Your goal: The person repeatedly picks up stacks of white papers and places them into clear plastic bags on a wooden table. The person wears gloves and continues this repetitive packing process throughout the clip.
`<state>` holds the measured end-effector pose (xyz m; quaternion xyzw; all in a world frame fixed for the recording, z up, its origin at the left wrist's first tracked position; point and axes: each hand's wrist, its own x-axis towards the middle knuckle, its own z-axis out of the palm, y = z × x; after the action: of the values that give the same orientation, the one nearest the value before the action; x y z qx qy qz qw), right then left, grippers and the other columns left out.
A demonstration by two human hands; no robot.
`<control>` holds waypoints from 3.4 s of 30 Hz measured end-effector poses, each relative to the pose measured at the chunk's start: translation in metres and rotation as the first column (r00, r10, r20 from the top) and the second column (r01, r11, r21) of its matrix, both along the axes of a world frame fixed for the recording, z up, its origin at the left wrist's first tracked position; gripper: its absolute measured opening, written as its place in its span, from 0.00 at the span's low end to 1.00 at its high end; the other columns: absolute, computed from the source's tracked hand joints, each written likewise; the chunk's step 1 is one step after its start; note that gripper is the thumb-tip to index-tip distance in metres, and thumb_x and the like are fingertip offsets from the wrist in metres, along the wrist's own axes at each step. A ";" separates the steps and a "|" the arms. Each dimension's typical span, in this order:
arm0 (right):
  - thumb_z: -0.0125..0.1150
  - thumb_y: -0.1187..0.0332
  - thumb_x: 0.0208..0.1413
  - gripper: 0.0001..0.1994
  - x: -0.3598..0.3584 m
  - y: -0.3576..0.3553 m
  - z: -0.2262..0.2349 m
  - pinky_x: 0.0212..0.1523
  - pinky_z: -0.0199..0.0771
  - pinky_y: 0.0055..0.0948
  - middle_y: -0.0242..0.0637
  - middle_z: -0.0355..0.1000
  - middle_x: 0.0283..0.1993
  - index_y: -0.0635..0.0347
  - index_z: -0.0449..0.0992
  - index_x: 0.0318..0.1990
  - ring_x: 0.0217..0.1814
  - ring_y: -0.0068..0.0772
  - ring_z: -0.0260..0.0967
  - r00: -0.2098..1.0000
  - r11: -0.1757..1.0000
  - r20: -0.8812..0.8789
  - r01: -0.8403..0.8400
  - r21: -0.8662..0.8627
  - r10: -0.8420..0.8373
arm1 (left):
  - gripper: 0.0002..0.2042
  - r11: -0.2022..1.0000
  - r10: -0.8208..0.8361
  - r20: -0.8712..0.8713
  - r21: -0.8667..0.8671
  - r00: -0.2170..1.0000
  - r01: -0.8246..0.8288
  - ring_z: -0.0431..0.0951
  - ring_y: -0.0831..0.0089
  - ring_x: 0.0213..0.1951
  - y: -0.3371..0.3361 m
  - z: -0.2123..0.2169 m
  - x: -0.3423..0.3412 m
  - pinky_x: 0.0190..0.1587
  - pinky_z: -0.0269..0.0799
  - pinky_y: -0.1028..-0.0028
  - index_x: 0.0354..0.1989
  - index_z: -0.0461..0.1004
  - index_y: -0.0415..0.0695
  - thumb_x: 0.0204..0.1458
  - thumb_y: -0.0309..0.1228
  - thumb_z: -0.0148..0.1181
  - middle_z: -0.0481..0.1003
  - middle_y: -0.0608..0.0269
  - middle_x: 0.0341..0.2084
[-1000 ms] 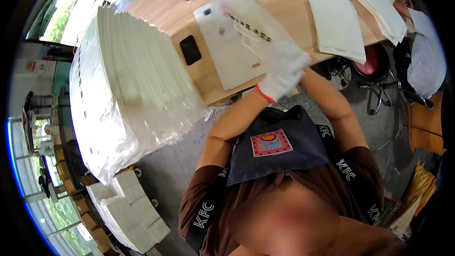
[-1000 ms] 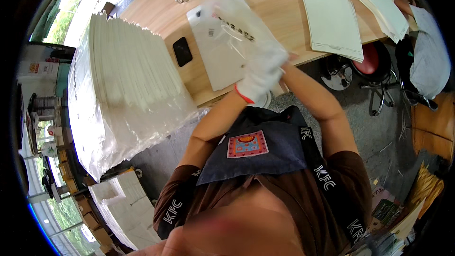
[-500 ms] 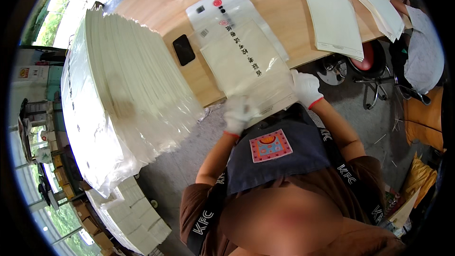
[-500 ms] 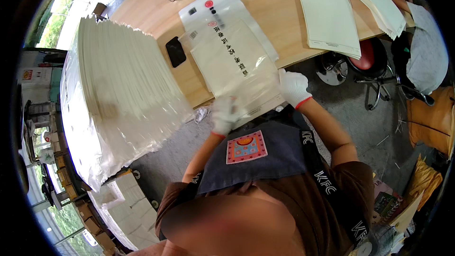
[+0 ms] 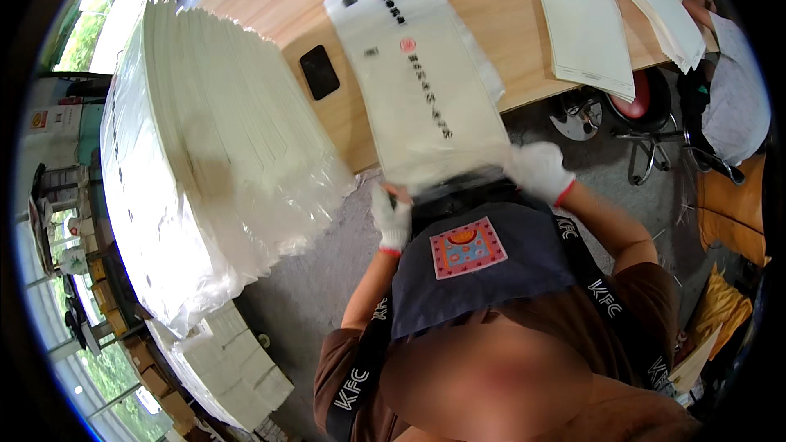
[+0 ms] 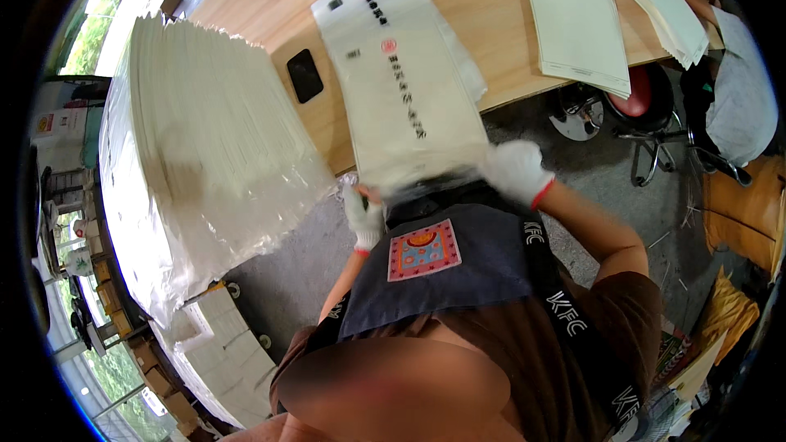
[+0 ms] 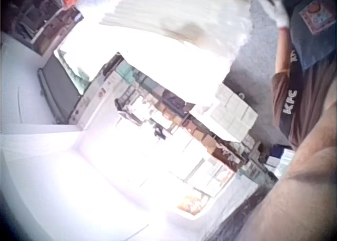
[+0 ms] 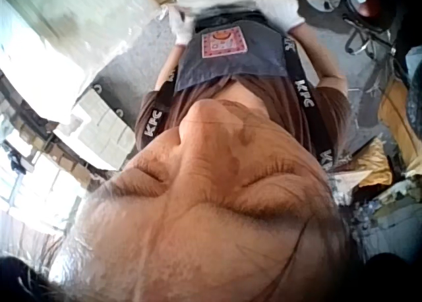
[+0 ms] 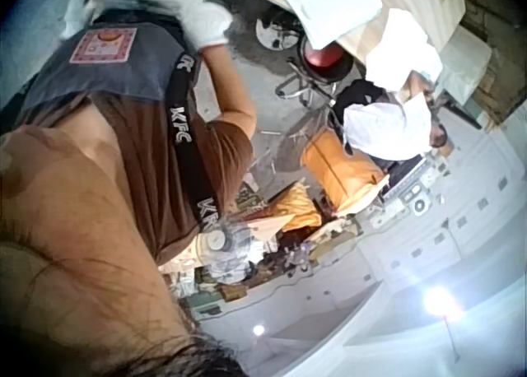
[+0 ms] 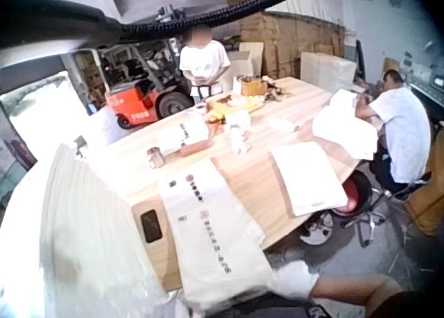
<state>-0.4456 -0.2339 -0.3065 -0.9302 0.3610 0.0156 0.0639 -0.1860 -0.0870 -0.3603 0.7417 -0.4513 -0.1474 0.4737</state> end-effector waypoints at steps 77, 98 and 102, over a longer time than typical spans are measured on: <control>0.43 0.53 0.57 0.21 0.081 -0.103 -0.030 0.49 0.66 0.38 0.44 0.69 0.53 0.54 0.73 0.50 0.52 0.39 0.67 0.635 0.957 0.723 0.104 0.269 -0.273 | 0.11 0.744 -0.668 -0.141 -0.103 0.730 0.661 0.71 0.79 0.30 -0.250 0.084 -0.008 0.33 0.67 0.79 0.48 0.67 0.43 0.58 0.28 0.49 0.76 0.62 0.32; 0.52 0.66 0.50 0.10 -0.117 -0.160 -0.087 0.34 0.74 0.36 0.37 0.70 0.36 0.57 0.69 0.40 0.37 0.39 0.71 0.922 0.841 0.047 0.371 -0.394 -0.385 | 0.13 0.717 -0.603 -0.427 0.081 0.674 0.693 0.67 0.81 0.24 -0.245 0.003 -0.079 0.27 0.66 0.81 0.50 0.69 0.45 0.58 0.33 0.47 0.72 0.66 0.33; 0.53 0.64 0.49 0.10 -0.130 -0.180 -0.059 0.32 0.73 0.36 0.38 0.72 0.33 0.57 0.69 0.37 0.31 0.39 0.73 0.961 0.878 0.059 0.272 -0.394 -0.271 | 0.14 0.596 -0.665 -0.489 0.108 0.564 0.796 0.69 0.81 0.27 -0.273 -0.011 -0.106 0.29 0.68 0.79 0.50 0.68 0.43 0.58 0.35 0.49 0.73 0.64 0.34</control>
<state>-0.5756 -0.4138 -0.3656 -0.8638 0.4833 -0.0685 -0.1250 -0.2924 -0.3602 -0.3717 0.5016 -0.5840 -0.5506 0.3228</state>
